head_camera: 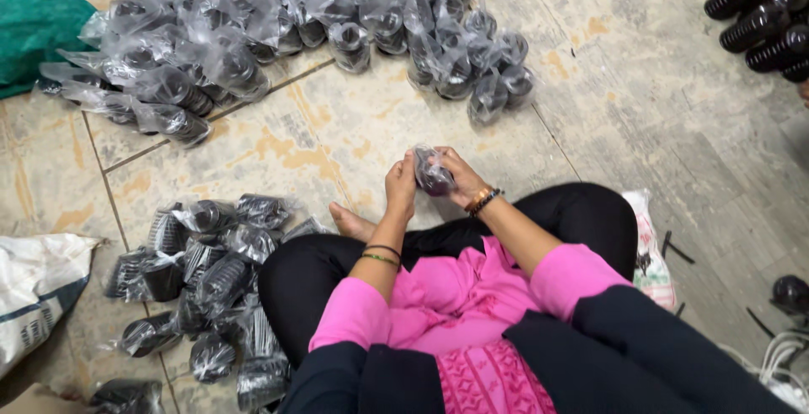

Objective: The person sits on the floor and packs black plastic parts into clear plastic bags one at a time, opening each bag, inserting a part, and placing the filled bag with piles of finished bags around them.

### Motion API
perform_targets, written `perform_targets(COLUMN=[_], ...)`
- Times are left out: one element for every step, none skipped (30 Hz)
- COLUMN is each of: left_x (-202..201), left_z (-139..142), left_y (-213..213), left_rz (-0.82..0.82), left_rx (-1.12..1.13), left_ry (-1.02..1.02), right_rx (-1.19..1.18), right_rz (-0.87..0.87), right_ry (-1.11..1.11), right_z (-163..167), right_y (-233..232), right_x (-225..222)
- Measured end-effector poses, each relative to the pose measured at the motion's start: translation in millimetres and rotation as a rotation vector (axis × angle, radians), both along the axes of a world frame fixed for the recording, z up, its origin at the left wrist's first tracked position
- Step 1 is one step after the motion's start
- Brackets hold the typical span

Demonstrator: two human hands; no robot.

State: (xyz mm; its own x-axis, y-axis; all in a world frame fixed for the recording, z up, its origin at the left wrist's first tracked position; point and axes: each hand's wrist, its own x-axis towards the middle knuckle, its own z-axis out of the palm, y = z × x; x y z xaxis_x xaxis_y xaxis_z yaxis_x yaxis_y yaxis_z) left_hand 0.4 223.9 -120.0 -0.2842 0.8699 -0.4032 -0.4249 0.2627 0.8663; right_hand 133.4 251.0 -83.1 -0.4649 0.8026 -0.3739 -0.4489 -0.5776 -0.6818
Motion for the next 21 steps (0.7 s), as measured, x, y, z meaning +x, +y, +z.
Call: perform_targets(left_x=[-1,-2,-3,-4,-6,-8,-9,-10,-11,-12,-13,-14,-15,-16,-16,-17,-18,-20,-23,-25,-25], left_z=[3,7,9,14,20,25,30,35,40,44,48,53,57,63,68,74,82,89,97,105,112], left_y=[-4,-9,-15,-20,-24,-30,-39,-47,-54,-62,-70,-78,-86,-92,-99,-107,-115,-125,-136,-149,-162], left_rz=[-0.021,-0.04,-0.038,-0.035,-0.03,-0.04,-0.047,-0.056,-0.06,-0.063,-0.066,-0.079,-0.092,-0.105,-0.11,-0.115,-0.12,-0.161,-0.201,-0.241,-0.263], left_rx=[-0.048,-0.095,-0.104,-0.106,-0.105,-0.103,-0.109,-0.114,-0.094,-0.077,-0.061,-0.046,-0.03,-0.012,0.047,0.106,0.164,0.197,0.23,0.262,0.263], left_ry=[-0.097,-0.194,-0.23,-0.266,-0.301,-0.304,-0.308,-0.31,-0.367,-0.423,-0.48,-0.497,-0.514,-0.531,-0.505,-0.479,-0.452,-0.46,-0.469,-0.477,-0.484], right_rx=[-0.023,-0.044,-0.06,-0.034,-0.006,0.015,0.135,0.256,0.38,0.524,0.667,0.811,0.914,1.02,1.125,1.223,1.319,1.414,1.44,1.466,1.488], right_rz=[0.002,0.006,0.012,0.016,0.022,0.03,0.036,0.04,0.044,0.053,0.061,0.068,0.038,0.005,-0.029,-0.046,-0.063,-0.079,-0.041,-0.002,0.038], right_ry=[0.015,0.028,0.044,0.004,-0.037,-0.08,-0.153,-0.223,-0.293,-0.363,-0.433,-0.503,-0.564,-0.626,-0.687,-0.698,-0.709,-0.72,-0.702,-0.684,-0.665], right_z=[-3,-6,-7,-8,-7,-5,-2,2,9,16,25,35,45,56,67,78,89,97,105,111,116], right_y=[-5,-9,-13,-16,-20,-28,-39,-50,-60,-70,-82,-94,-107,-119,-130,-140,-150,-161,-172,-183,-194], right_x=[0,0,-1,-2,-3,-2,-1,-2,-2,-1,0,0,-1,-2,-3,-2,0,2,6,11,17])
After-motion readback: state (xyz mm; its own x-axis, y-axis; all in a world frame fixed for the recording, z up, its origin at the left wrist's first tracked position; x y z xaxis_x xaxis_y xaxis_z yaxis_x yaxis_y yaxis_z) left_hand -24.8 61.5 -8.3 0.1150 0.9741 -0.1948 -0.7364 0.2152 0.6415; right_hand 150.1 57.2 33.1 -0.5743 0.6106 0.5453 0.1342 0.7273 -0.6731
